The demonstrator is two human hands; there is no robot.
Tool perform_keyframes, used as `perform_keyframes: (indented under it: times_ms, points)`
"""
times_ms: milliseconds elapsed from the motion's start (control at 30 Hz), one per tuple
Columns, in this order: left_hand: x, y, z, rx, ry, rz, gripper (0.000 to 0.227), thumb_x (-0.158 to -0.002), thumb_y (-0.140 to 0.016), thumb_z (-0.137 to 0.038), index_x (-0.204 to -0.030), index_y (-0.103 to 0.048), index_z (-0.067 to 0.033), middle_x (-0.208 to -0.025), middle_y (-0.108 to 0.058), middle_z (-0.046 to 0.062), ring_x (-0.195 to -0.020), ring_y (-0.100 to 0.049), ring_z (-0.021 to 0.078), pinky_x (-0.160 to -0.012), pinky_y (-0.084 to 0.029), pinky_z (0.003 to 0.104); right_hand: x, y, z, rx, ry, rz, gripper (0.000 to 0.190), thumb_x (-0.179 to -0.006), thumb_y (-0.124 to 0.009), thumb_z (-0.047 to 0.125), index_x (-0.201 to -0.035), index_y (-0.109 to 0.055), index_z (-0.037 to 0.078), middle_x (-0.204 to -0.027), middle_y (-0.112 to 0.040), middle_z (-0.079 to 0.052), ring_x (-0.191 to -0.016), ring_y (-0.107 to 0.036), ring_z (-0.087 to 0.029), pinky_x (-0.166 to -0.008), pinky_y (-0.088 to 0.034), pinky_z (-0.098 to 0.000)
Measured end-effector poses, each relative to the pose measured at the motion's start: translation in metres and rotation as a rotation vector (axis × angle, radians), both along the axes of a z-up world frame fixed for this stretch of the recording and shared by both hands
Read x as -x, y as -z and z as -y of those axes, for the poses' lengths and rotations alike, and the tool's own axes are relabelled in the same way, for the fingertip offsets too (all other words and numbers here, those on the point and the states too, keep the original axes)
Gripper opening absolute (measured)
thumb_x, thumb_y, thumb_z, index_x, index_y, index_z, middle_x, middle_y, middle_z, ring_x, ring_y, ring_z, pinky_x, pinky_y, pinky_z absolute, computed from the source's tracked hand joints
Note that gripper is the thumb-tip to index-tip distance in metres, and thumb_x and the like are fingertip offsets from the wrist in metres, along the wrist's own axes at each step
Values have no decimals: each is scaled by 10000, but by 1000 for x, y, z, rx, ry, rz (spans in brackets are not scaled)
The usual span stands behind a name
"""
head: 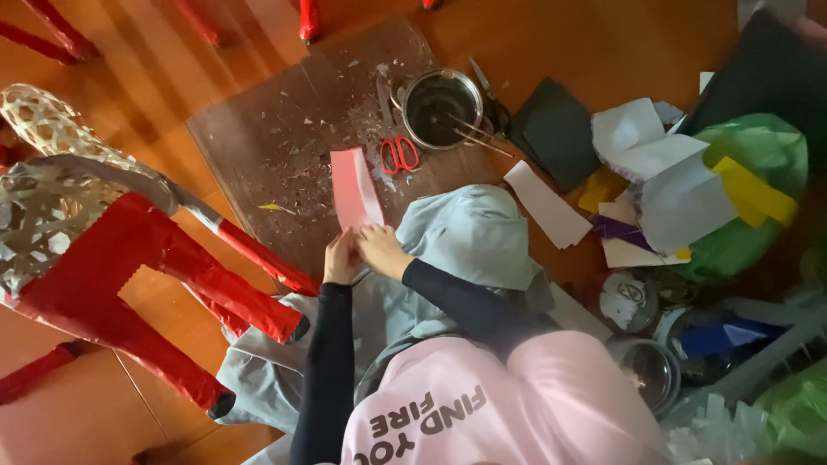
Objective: Assembling and decorating paper lanterns by gluing paper strips onto bamboo frames.
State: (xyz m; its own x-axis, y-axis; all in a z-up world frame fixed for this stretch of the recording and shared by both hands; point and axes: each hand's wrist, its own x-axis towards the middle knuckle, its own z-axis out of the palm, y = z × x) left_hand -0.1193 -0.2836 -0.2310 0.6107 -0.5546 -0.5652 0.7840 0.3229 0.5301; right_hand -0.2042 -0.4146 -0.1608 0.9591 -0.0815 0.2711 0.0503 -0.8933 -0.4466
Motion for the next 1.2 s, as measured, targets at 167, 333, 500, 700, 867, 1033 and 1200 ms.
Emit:
perform_keyframes:
  times_ms: [167,333,500,700,867,1033,1200]
  points:
    - [0,30,19,-505,9,277,162,-994,-675,-168,-940,-675,-15,-691,-562,9,-526,-465,137,-405,-338,288,-2,-15,39,-188,-33,-29,222,-872,-616,142,-1065,-648,37,-992,-635,-126,-916,-632,-352,-736,-499,-496]
    - [8,15,20,-544,12,271,185,-878,-620,-153,-971,-684,-6,-740,-705,-38,-657,-683,141,-518,-577,317,-21,-88,127,-84,146,153,103,-838,-698,128,-871,-625,64,-921,-609,-122,-892,-623,-345,-749,-490,-504]
    - [6,37,11,-1011,183,865,248,-896,-676,-225,-982,-725,2,-768,-711,96,-703,-690,214,-677,-531,372,-21,-56,190,235,499,-60,262,-737,-811,267,-846,-654,88,-980,-616,-149,-935,-628,-380,-717,-514,-541]
    - [8,30,4,-1062,216,921,243,-927,-646,-238,-968,-679,-1,-799,-683,170,-765,-671,346,-717,-511,426,-16,14,213,66,514,-344,178,-1035,-627,102,-1204,-579,73,-1063,-635,-184,-946,-659,-412,-757,-548,-541]
    - [8,37,4,-1196,194,1208,222,-918,-668,-221,-930,-681,1,-847,-658,204,-872,-618,409,-775,-498,463,-10,-43,199,69,472,-183,147,-953,-610,80,-1097,-592,59,-1049,-615,-175,-994,-623,-401,-751,-545,-517]
    - [7,42,5,-966,205,996,215,-988,-589,-191,-1069,-615,7,-940,-651,211,-881,-635,392,-790,-502,436,-8,-51,210,219,457,57,148,-883,-654,111,-1019,-628,58,-1115,-616,-171,-1033,-596,-382,-827,-521,-489]
    - [10,33,-1,-744,-132,882,239,-981,-504,-87,-1188,-591,-5,-1025,-697,80,-908,-658,198,-799,-515,313,-9,-43,223,233,526,-238,195,-847,-701,177,-997,-667,57,-1078,-621,-161,-1045,-577,-380,-816,-484,-527]
